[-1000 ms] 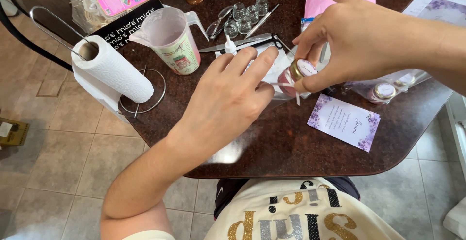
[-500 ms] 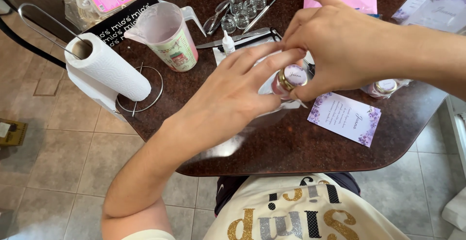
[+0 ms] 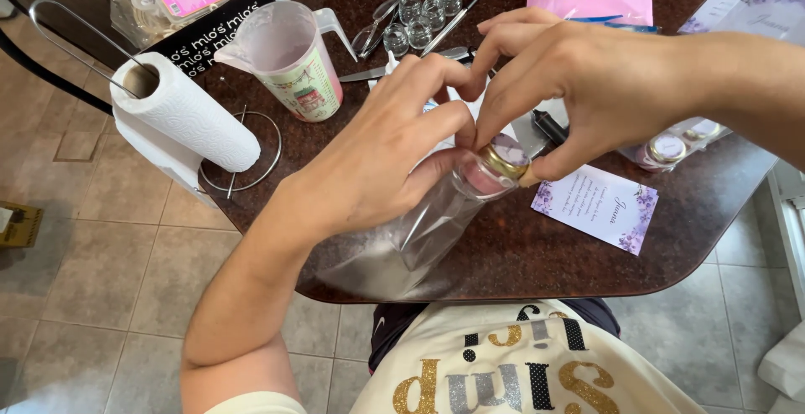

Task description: Packaging small jars and decorative cards into clear plastic bags on a workspace table.

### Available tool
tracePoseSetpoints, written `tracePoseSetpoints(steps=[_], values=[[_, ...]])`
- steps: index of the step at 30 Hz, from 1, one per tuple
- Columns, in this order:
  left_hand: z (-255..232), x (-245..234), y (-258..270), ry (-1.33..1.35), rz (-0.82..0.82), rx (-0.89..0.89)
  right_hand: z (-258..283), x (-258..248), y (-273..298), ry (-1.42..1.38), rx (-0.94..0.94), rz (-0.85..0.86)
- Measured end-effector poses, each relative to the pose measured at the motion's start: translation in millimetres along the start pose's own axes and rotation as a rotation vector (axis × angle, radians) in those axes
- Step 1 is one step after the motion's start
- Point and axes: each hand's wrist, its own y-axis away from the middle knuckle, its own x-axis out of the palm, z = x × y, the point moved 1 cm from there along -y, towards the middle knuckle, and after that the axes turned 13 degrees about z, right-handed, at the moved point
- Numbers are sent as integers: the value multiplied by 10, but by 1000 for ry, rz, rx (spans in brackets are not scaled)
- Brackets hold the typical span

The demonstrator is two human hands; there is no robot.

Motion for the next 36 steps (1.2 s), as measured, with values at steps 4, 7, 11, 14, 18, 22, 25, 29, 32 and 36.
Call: tracePoseSetpoints(steps=[4,7,11,14,18,22,25,29,32,36], values=[[76,-10,29,-40,-1,1,-38,-2,37,-121,18,-34],[99,-15,14,20,20,3,-49,26,42,-225,89,-19],[76,-16,-42,104,-10,27,-37,84,-23,-279,37,6],[65,-5,-90,137,-12,105,-110,142,-72,-428,38,52],[21,41,-166,162,86,153,-290,305,-92,-598,433,136],[15,134,-189,98,69,146,-293,424,-152,-776,668,84],[68,133,-182,185,27,119,-234,441,-140,-763,663,50],[230,167,-150,319,-38,74,-255,533,-69,-702,423,-3],[287,238,-178,368,-20,68,-313,687,-44,-922,310,-36],[537,494,-238,489,-4,24,-566,1266,-80,-1090,354,-84]])
